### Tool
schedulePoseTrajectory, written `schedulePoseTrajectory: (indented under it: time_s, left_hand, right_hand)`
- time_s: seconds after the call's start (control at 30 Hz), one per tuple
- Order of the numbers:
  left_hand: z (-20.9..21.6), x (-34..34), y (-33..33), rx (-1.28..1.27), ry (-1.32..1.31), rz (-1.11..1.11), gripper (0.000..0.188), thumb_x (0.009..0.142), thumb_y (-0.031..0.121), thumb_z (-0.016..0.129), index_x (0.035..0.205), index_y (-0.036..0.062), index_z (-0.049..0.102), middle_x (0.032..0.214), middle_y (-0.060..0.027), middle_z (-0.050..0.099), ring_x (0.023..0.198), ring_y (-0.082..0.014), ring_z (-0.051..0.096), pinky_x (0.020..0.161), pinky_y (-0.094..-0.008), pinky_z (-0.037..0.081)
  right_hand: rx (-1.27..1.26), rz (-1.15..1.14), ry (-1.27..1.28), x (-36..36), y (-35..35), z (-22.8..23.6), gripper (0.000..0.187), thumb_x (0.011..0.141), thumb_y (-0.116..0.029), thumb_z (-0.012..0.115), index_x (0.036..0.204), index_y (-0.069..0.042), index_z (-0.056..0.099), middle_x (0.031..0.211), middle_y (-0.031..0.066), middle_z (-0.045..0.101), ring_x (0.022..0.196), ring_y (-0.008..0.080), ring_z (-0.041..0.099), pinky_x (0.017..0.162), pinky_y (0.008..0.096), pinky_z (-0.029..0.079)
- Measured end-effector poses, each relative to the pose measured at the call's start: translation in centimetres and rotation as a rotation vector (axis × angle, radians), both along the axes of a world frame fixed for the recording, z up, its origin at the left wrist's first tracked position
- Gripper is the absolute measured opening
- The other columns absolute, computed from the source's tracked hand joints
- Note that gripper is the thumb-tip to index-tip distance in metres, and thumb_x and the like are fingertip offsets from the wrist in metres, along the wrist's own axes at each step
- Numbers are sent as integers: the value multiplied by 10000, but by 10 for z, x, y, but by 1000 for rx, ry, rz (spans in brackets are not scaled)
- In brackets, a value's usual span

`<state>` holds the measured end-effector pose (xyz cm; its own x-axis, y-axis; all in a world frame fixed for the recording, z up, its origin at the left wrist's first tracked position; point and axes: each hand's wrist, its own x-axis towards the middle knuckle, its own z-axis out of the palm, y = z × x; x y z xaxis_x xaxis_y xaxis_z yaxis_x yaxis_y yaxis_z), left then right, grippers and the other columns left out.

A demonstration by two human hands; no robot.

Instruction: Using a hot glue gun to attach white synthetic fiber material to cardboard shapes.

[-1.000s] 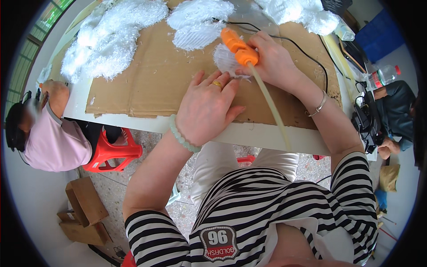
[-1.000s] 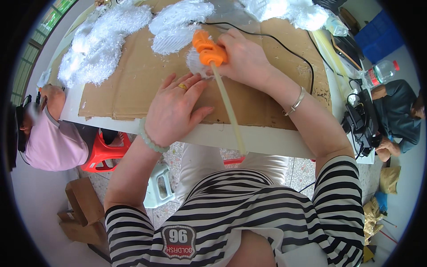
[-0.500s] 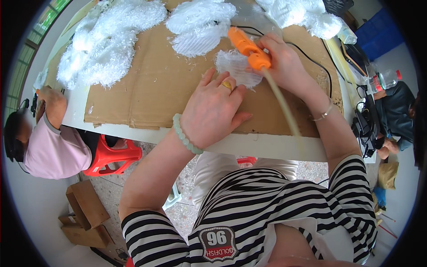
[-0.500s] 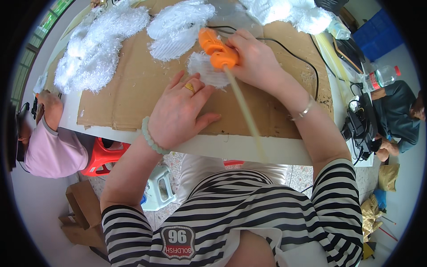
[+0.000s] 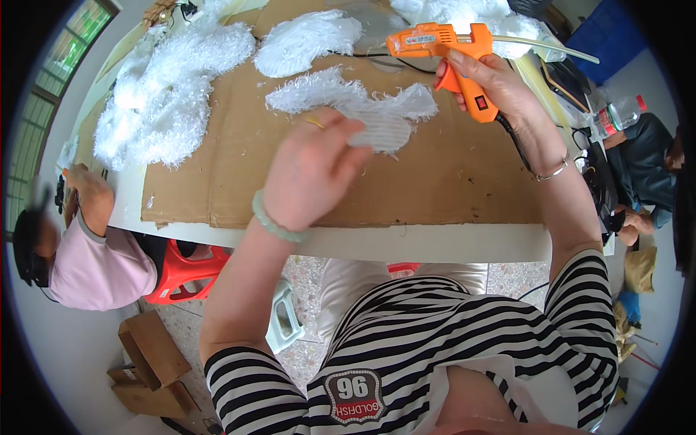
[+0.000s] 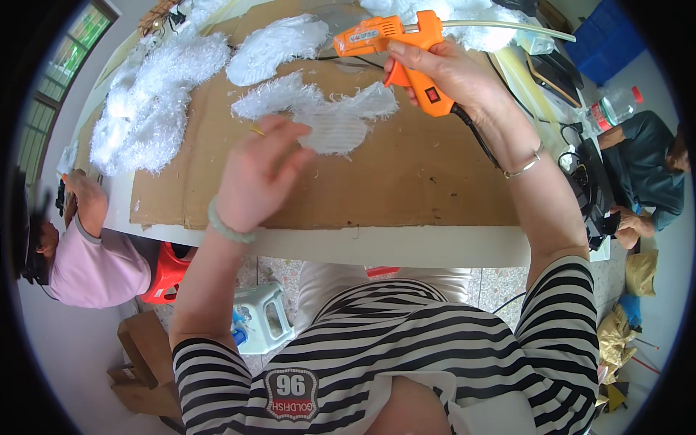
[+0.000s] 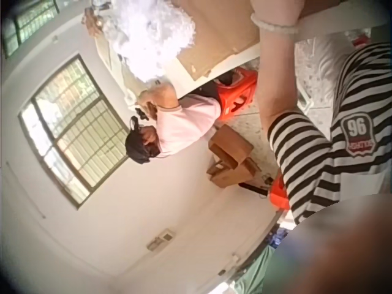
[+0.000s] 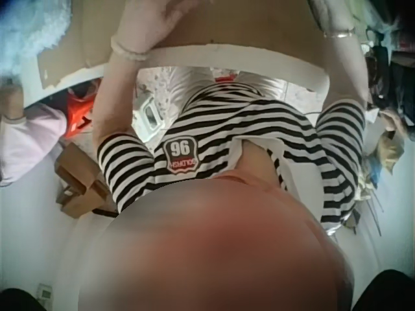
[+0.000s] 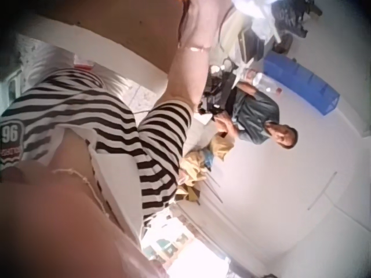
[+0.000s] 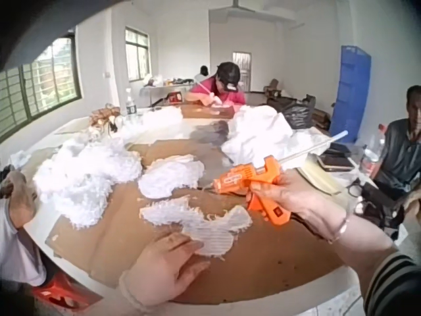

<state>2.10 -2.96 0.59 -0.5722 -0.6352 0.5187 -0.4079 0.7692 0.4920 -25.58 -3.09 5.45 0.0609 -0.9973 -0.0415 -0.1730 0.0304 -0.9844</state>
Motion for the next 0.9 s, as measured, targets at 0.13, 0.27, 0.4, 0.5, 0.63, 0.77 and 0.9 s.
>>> schedulePoseTrajectory:
  time_s: [0.13,0.27,0.4,0.5,0.63,0.77,0.9]
  left_hand:
    - [14,10,-38,140,176,104,257,700,42,678,953,71,637,993,-132,601,836,-322,588,737,-393,474]
    - [0,4,-85,-312,-52,123,247,696,12,652,937,61,653,937,-134,623,822,-325,600,714,-392,490]
    - [-16,15,-126,-145,-73,50,206,735,34,639,938,57,663,873,-110,643,835,-259,625,716,-338,502]
    - [12,28,-154,314,100,330,135,804,74,624,928,31,657,838,-68,649,791,-166,612,702,-277,492]
    - [40,26,-183,620,552,259,216,862,130,591,1019,-15,621,860,-72,650,705,-154,612,663,-277,505]
    - [37,14,-221,-257,-410,480,328,846,276,597,1095,65,626,961,-128,671,794,-275,646,744,-319,499]
    - [53,28,-243,-36,-176,602,279,840,277,582,1040,97,656,1036,-120,650,860,-279,635,760,-328,488]
  right_hand:
    - [-18,-2,-86,-3,2,4,357,870,-416,597,917,-63,627,809,28,636,589,85,530,536,234,478]
    - [-103,12,-166,-9,5,9,401,883,-441,559,955,-49,601,881,68,630,569,80,496,498,218,430]
    - [-272,149,-395,-45,2,9,441,896,-442,529,1084,-43,497,1008,43,524,572,58,415,491,189,346]
    - [-354,188,-597,-55,8,27,445,916,-427,507,1051,-3,475,950,50,472,585,50,353,486,167,334]
    - [-380,90,-713,-50,7,31,386,931,-418,485,1014,-50,568,902,83,587,560,118,502,464,221,444]
    - [-316,138,-454,-63,10,20,476,897,-461,518,1028,-4,504,922,72,504,611,54,419,465,170,358]
    - [-282,44,-71,-27,21,10,324,869,-323,587,1012,-33,607,863,78,655,659,100,596,518,229,481]
